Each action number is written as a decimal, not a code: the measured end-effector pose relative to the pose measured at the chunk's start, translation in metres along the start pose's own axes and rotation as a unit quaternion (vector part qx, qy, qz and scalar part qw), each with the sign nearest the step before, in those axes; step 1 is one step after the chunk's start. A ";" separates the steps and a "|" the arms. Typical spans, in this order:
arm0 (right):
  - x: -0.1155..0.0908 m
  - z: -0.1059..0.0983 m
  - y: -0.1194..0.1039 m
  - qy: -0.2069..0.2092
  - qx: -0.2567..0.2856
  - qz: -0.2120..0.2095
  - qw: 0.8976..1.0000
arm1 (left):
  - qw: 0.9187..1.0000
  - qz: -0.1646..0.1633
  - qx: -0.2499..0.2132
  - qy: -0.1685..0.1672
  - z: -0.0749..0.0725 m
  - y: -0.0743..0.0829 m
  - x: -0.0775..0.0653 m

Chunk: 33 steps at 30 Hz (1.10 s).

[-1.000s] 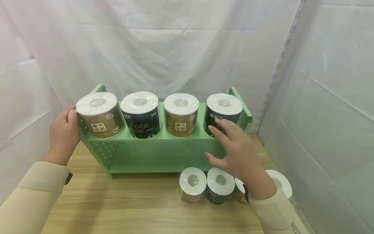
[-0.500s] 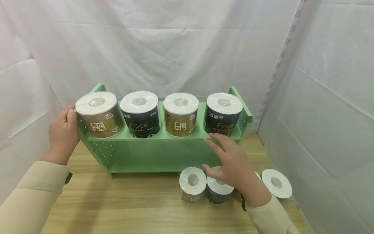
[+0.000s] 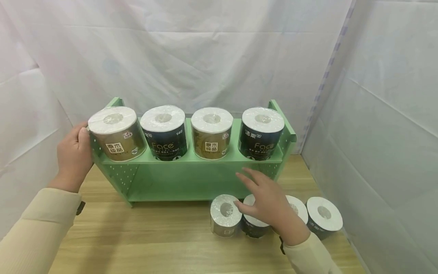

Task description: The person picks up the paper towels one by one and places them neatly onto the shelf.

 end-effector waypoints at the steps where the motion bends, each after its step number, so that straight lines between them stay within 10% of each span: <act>1: -0.001 0.003 0.001 -0.007 0.000 0.006 1.000 | 1.000 0.001 -0.001 0.000 0.000 0.000 0.000; 33: -0.020 0.062 0.002 -0.129 0.064 0.147 0.979 | 1.000 -0.012 0.004 0.008 0.002 0.001 0.001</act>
Point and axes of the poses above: each hand's wrist, its own x-axis towards the middle knuckle, its own z-axis out of the palm, y = z × x, the point moved 1 cm from there along x, towards the middle knuckle, and after that the axes turned 11 degrees about -y, right-handed, at the moved point
